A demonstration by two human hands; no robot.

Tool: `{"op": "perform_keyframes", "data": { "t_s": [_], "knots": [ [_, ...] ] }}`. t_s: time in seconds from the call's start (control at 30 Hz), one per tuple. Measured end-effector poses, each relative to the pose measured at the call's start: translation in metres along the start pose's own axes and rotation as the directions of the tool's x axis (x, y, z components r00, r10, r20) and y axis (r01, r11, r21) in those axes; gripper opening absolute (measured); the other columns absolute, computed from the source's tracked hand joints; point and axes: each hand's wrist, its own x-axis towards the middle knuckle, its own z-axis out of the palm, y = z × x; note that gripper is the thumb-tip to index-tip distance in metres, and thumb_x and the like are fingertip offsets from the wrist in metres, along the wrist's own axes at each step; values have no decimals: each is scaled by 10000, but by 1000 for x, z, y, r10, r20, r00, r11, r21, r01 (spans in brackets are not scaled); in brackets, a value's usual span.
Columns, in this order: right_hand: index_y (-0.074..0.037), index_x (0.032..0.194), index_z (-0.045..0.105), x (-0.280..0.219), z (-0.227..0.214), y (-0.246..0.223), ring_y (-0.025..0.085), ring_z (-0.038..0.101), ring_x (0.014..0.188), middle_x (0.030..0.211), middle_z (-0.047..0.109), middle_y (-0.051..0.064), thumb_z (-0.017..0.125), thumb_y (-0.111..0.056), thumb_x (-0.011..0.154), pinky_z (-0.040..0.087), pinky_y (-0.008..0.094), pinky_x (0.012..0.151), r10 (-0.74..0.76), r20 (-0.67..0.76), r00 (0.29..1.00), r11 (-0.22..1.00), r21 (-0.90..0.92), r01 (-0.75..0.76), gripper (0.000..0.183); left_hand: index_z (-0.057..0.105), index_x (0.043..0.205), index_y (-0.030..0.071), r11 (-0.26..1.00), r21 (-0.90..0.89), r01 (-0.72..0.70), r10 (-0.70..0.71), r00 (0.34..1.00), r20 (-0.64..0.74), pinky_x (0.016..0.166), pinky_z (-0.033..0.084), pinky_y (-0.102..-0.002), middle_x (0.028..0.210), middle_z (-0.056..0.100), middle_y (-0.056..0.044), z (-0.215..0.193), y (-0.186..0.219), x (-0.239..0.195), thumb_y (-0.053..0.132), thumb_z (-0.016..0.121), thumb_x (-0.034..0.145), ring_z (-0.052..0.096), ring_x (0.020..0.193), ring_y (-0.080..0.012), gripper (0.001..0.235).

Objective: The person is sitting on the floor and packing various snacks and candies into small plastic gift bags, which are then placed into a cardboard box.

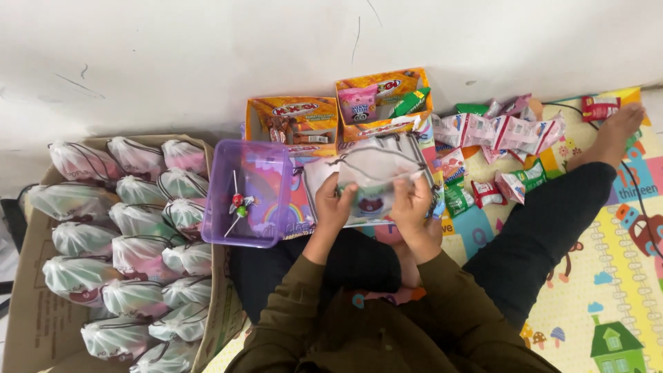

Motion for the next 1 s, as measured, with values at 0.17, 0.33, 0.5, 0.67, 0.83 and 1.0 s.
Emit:
{"op": "perform_keyframes", "data": {
  "t_s": [0.17, 0.33, 0.5, 0.67, 0.83, 1.0],
  "knots": [
    [10, 1192, 699, 6, 4, -7, 202, 682, 1053, 1047, 751, 159, 659, -378, 1009, 544, 411, 902, -19, 10, 1000, 1000, -19, 19, 431, 645, 1085, 48, 975, -209, -78, 57, 993, -105, 901, 501, -364, 1008, 696, -111, 7, 23, 11, 307, 793, 906, 616, 945, -155, 349],
    [40, 1144, 669, 27, -3, -44, 145, 639, 982, 1035, 714, 153, 664, -348, 1011, 553, 366, 863, 10, 38, 999, 989, 149, -15, 411, 642, 1020, -1, 973, -186, -136, 116, 987, -109, 876, 481, -356, 1010, 714, -170, 0, 56, 26, 225, 712, 969, 680, 953, -249, 241],
    [32, 1317, 580, 43, -21, -66, 48, 621, 896, 1092, 649, 66, 703, -199, 985, 542, 245, 812, 49, 173, 984, 962, 257, -93, 422, 717, 1159, -6, 993, -105, -46, 38, 996, -79, 853, 491, -335, 1027, 736, -143, -10, 73, 25, 118, 655, 996, 632, 901, -171, 214],
    [86, 1089, 676, 51, -23, -61, 177, 625, 935, 1012, 642, 154, 706, -147, 977, 514, 295, 820, 49, 184, 982, 952, 289, -102, 260, 615, 1365, -6, 978, -208, -31, 13, 996, -90, 934, 487, -303, 1059, 669, -64, -11, 88, 25, 88, 643, 1014, 588, 989, -116, 364],
    [75, 1016, 691, 49, -27, -64, 167, 605, 890, 979, 653, 173, 713, -71, 963, 480, 267, 756, 144, 202, 969, 914, 348, -208, 156, 711, 1171, -32, 976, -209, -52, 29, 993, -113, 898, 530, -354, 1025, 687, -160, -13, 97, 27, 181, 626, 1023, 658, 973, -228, 273],
    [-24, 1123, 655, 49, -38, -82, 43, 573, 846, 1039, 654, 15, 593, -153, 1033, 449, 184, 717, 437, 263, 860, 654, 563, -505, 168, 673, 1163, 15, 853, -520, 44, -186, 957, -224, 998, 540, -359, 1106, 699, -122, -8, 104, 18, 178, 486, 1108, 691, 1039, -214, 254]
  ]
}}
